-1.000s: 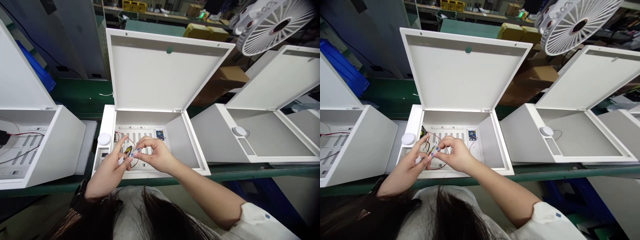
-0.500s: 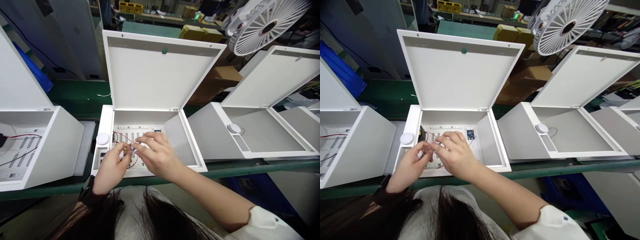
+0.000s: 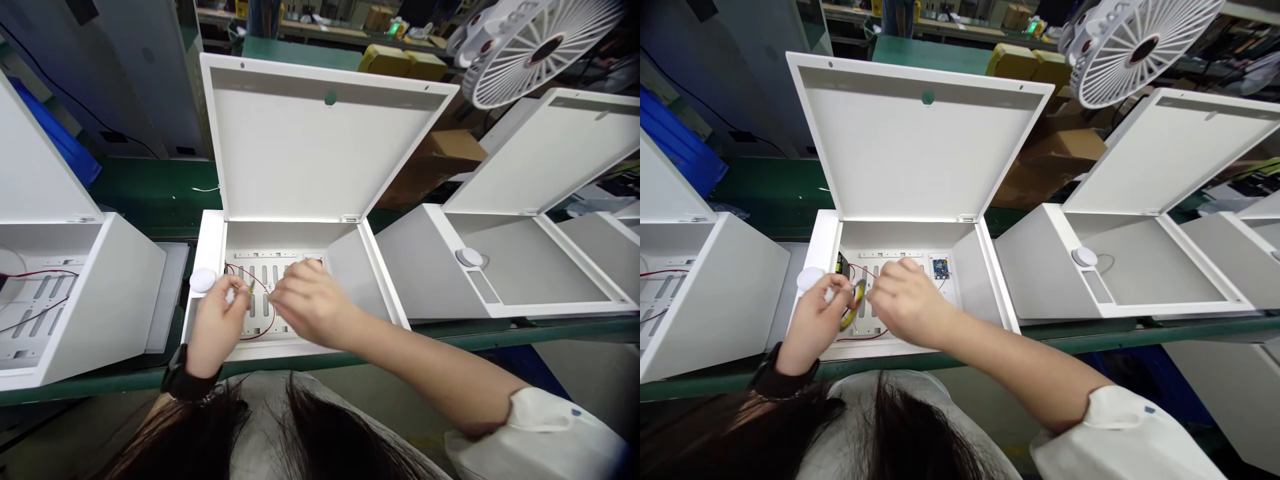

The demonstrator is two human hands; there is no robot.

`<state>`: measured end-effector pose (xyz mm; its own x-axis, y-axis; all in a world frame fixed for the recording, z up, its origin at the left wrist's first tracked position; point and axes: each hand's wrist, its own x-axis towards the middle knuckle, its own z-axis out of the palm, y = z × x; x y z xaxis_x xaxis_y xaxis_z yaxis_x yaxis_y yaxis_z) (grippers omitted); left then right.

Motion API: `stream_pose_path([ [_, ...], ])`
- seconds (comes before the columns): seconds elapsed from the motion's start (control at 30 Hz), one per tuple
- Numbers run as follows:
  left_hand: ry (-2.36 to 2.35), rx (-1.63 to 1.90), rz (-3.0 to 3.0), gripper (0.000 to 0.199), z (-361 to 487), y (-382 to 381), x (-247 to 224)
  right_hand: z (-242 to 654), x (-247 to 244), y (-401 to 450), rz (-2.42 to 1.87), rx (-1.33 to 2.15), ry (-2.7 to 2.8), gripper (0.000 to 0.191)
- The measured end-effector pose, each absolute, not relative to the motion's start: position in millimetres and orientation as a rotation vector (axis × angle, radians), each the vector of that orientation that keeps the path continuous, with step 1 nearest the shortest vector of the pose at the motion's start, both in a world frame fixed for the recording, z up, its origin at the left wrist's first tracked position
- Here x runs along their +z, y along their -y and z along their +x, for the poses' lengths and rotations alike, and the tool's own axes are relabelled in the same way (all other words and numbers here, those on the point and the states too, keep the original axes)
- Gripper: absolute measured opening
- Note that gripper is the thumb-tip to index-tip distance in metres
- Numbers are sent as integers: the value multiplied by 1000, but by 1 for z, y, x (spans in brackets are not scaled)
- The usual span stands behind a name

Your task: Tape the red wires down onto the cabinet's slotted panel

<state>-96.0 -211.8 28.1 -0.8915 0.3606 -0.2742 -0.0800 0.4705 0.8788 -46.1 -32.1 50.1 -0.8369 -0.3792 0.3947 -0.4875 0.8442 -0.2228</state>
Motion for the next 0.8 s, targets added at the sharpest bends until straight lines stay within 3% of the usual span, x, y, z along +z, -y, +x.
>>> stream_pose_path([
  [0.17, -2096, 1606, 72, 23, -101, 222, 34, -90, -18, -16, -305, 1244, 2838, 13],
  [0.3, -2015, 1603, 62, 22, -95, 224, 30, -117, -97, -48, -859, 1352, 3128, 55],
  [0.33, -2009, 1596, 57, 22, -94, 225, 27, -119, -114, -54, -920, 1327, 3156, 56],
  [0.5, -2020, 1583, 54, 21, -96, 230, 19, -108, -172, -67, -1110, 1296, 3193, 16],
  [0.8, -2013, 1506, 22, 20, -100, 228, 23, -96, -213, -73, -1052, 1411, 3210, 20],
])
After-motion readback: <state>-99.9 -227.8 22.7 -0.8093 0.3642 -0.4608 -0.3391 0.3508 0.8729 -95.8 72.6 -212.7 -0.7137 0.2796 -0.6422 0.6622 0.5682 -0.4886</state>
